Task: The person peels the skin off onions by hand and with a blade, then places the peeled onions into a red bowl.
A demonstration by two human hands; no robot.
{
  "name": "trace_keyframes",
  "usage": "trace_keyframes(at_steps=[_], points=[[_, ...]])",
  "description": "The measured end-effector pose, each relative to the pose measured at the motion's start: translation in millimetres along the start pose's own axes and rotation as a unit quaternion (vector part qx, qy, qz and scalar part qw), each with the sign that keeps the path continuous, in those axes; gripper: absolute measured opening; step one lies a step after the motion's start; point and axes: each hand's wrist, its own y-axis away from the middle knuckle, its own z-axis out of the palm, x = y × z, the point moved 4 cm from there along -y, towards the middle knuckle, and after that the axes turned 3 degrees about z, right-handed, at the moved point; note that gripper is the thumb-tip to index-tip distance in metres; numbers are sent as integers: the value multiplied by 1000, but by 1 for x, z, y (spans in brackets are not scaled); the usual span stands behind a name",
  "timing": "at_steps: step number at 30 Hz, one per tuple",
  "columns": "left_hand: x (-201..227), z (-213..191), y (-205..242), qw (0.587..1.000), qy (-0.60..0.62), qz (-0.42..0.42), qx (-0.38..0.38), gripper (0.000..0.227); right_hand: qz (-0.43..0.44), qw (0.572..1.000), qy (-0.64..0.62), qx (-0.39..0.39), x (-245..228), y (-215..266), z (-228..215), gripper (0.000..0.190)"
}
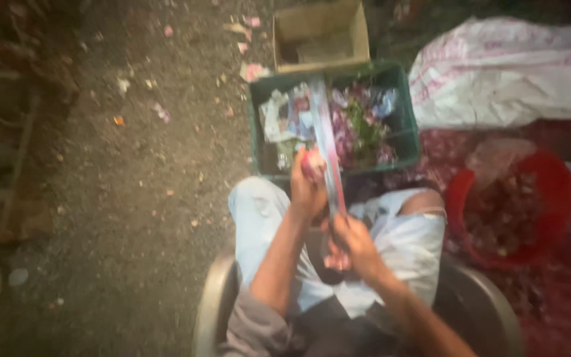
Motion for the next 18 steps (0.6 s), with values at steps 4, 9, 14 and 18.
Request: trace_keyframes(at_steps=[4, 9, 14, 18], points=[[-33, 6, 8, 989, -35, -140, 38, 58, -17, 999, -44, 26, -8, -19, -12, 42], [-26, 22, 8, 983, 67, -162, 48, 59, 26, 998, -60, -4, -10, -8, -7, 45], [-37, 18, 20, 989, 12, -150, -3, 57, 16, 996, -88, 17, -4, -21, -18, 51], [-29, 27, 17, 976, -170, -122, -66, 60, -18, 993, -115, -13, -17, -24, -18, 39]])
